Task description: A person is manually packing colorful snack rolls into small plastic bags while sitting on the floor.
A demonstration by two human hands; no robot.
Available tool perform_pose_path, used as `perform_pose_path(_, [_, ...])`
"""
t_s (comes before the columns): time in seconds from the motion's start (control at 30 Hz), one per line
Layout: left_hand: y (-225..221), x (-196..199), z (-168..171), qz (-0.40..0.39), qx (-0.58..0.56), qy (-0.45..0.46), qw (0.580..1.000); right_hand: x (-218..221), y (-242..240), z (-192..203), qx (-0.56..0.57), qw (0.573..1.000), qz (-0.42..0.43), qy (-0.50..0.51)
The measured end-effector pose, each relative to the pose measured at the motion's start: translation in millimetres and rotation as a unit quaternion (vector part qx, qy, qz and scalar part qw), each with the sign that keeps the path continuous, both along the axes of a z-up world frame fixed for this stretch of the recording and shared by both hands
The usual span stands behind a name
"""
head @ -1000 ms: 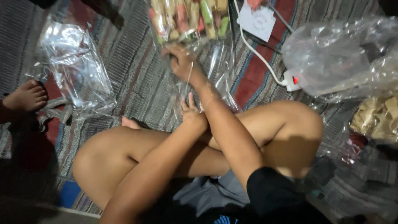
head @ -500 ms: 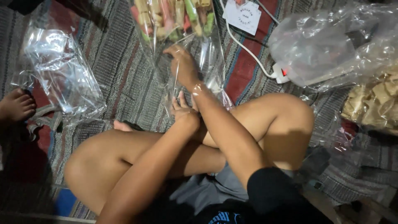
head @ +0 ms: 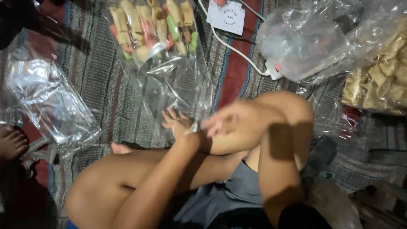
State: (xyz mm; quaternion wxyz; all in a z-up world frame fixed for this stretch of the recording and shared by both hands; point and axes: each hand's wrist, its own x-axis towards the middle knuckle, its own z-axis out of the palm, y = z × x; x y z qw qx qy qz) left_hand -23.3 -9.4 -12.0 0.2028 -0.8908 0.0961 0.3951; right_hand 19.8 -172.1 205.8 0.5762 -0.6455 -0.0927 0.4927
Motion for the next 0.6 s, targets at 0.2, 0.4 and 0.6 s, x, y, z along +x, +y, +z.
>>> perform_pose_path(0.2, [-5.8,-32.7,-44.8,-0.092,0.020,0.053,0.994,172.1,-25.0,-122.4,-0.092,0.881,-0.349,-0.307])
perform_pose_path(0.4, [-4.2,-17.9,-22.4,0.007,-0.117,0.127,0.985,288.4,-0.6,-201.0,-0.206,0.782,-0.514,-0.284])
perform_pose_path(0.6, [4.0,-0.9,16.5,-0.120,-0.133,0.166,0.970,279.0,-16.7,-214.2,-0.100,0.780,-0.535,-0.309])
